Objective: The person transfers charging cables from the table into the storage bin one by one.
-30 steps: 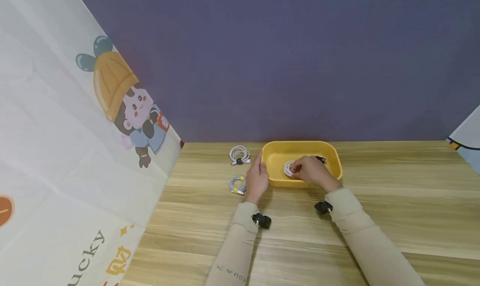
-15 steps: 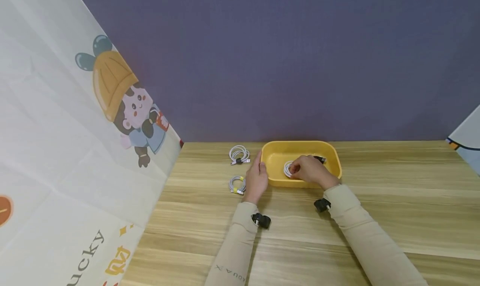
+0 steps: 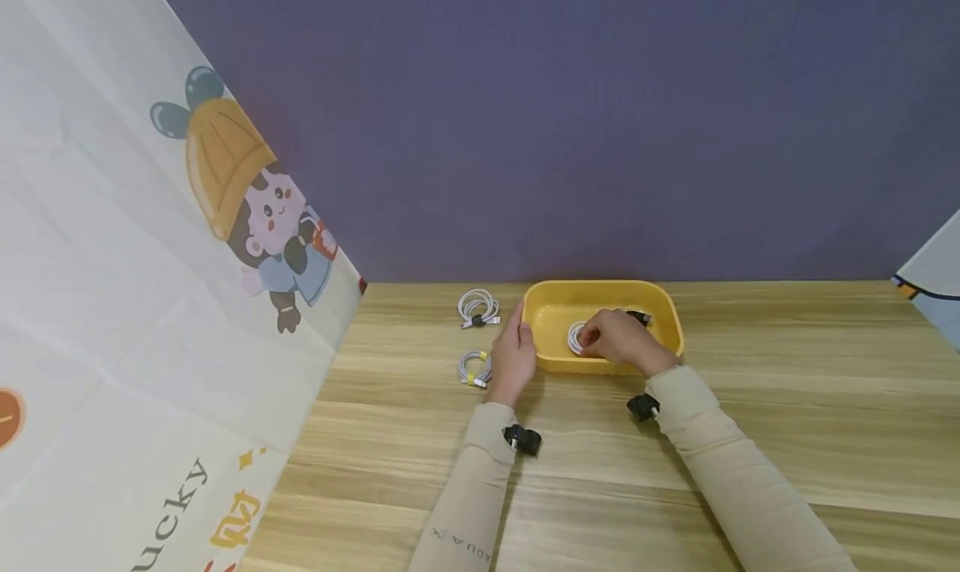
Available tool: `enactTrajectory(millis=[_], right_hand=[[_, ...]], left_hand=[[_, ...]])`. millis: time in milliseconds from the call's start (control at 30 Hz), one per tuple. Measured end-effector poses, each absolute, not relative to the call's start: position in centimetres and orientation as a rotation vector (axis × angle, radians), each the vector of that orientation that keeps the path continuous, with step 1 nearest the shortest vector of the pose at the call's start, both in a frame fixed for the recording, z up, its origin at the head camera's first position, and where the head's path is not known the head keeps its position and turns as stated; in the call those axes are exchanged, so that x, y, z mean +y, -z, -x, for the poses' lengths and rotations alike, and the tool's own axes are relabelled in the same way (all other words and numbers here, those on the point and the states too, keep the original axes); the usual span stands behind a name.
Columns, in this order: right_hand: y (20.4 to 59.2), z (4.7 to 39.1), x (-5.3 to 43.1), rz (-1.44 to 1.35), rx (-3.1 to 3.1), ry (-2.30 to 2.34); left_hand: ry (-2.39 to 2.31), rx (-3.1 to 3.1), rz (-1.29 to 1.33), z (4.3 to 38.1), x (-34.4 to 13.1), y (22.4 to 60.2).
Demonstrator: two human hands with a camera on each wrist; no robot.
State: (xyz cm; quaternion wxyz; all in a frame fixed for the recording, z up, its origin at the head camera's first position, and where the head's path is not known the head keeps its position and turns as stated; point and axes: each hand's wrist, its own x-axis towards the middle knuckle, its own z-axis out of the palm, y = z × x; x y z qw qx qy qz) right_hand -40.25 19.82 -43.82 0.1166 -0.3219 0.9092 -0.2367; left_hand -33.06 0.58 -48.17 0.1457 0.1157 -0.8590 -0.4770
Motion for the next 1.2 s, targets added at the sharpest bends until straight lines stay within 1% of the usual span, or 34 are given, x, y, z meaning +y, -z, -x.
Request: enactTrajectory(millis=[467, 700, 933, 1067, 1200], right_hand=[[43.9, 40.4, 19.8, 0.913, 2.648, 0.678], [43.6, 40.3, 20.4, 0.887, 2.635, 0.752], [42.3, 40.2, 22.7, 0.837, 2.702, 0.974], [41.5, 40.1, 24.4, 0.76, 2.761, 1.086], [41.6, 40.1, 26.0, 0.684, 2.814, 1.161]], left_hand=[[1.384, -2.483, -0.334, 33.1, 0.6, 47.9], [1.388, -2.481, -0.335, 33.0, 0.6, 48.0], [1.408, -2.47, -0.339, 33.1, 0.7, 48.0], [1.404, -2.466, -0.332, 33.0, 0.7, 48.0], [1.4, -2.47, -0.333, 33.1, 0.6, 48.0]])
